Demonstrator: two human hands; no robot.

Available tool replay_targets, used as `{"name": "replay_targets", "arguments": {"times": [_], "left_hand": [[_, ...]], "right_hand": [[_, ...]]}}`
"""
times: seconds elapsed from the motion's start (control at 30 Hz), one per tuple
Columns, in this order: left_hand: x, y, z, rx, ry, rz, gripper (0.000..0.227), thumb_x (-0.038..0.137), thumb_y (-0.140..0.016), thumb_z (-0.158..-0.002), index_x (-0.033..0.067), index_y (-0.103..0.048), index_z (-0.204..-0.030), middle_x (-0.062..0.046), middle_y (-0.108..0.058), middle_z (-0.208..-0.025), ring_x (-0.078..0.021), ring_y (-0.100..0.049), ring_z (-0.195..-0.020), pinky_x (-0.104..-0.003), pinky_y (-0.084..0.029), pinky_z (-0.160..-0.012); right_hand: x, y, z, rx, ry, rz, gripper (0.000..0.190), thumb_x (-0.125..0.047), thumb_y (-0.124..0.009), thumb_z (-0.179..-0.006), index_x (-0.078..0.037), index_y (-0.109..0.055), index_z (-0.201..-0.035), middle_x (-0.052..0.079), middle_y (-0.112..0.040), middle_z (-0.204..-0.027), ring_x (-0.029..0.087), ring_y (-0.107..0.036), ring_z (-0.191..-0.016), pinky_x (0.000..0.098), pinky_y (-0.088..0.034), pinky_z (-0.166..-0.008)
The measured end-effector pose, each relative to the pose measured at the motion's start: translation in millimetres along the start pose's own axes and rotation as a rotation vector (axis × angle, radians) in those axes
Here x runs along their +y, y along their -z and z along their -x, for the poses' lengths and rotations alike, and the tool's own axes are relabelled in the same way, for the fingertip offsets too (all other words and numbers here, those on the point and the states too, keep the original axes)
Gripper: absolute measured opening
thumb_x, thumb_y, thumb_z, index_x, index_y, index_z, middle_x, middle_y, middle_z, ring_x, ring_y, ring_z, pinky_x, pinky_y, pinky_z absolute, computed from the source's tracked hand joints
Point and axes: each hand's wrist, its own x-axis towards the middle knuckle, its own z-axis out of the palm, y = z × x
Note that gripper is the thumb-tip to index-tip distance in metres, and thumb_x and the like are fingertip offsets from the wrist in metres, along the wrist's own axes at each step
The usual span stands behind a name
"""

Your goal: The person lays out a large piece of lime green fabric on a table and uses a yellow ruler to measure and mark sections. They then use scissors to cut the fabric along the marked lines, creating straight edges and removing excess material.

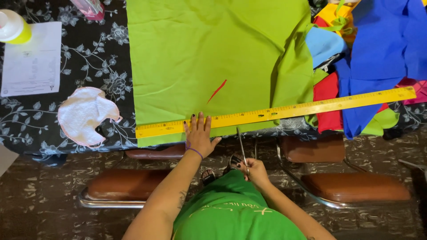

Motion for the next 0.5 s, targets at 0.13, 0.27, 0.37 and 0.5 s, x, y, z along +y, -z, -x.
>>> {"name": "replay_targets", "arguments": {"times": [0.13, 0.27, 0.37, 0.5], "left_hand": [[-7.2, -0.3, -6.1, 0.023, -0.002, 0.085, 0.086, 0.063, -0.045, -0.11, 0.0133, -0.018, -0.175, -0.017, -0.016, -0.18, -0.0412, -0.008, -0.166, -0.071, 0.002, -0.128], [-47.7, -50.8, -44.4, 0.273, -0.064, -0.027, 0.061, 0.028, -0.062, -0.106, 0.0124, -0.043, -0.162, -0.01, -0.048, -0.161, -0.0379, -0.03, -0.159, -0.07, -0.014, -0.129], [-62.2, -45.4, -51.2, 0.343, -0.202, -0.126, 0.064, 0.002, -0.071, -0.089, 0.0089, -0.055, -0.15, -0.015, -0.06, -0.143, -0.0369, -0.055, -0.132, -0.066, -0.029, -0.125], [-70.5, -31.9, -44.6, 0.411, -0.363, -0.22, 0.078, -0.006, -0.077, -0.081, 0.0024, -0.048, -0.153, -0.022, -0.058, -0.141, -0.0412, -0.057, -0.128, -0.065, -0.035, -0.123]], "right_hand": [[-19.0, 17.2, 31.7, -0.069, 0.034, 0.105, 0.026, -0.01, -0.094, -0.081, 0.007, -0.076, -0.083, 0.017, -0.06, -0.045, 0.024, -0.059, -0.03, 0.0303, -0.039, -0.029], [-53.4, 37.4, 59.6, -0.047, -0.052, 0.456, 0.02, -0.02, -0.089, -0.09, -0.008, -0.073, -0.085, 0.004, -0.071, -0.063, 0.014, -0.063, -0.043, 0.026, -0.055, -0.042], [-88.0, 47.3, 55.9, 0.125, 0.074, 0.818, 0.041, -0.052, -0.089, -0.076, -0.019, -0.065, -0.074, 0.0, -0.063, -0.058, 0.013, -0.054, -0.058, 0.032, -0.042, -0.061], [-149.6, 72.5, 17.4, 0.19, 0.378, 1.155, 0.081, -0.038, -0.092, -0.08, -0.014, -0.057, -0.149, 0.009, -0.073, -0.129, 0.031, -0.068, -0.121, 0.0479, -0.052, -0.111]]}}
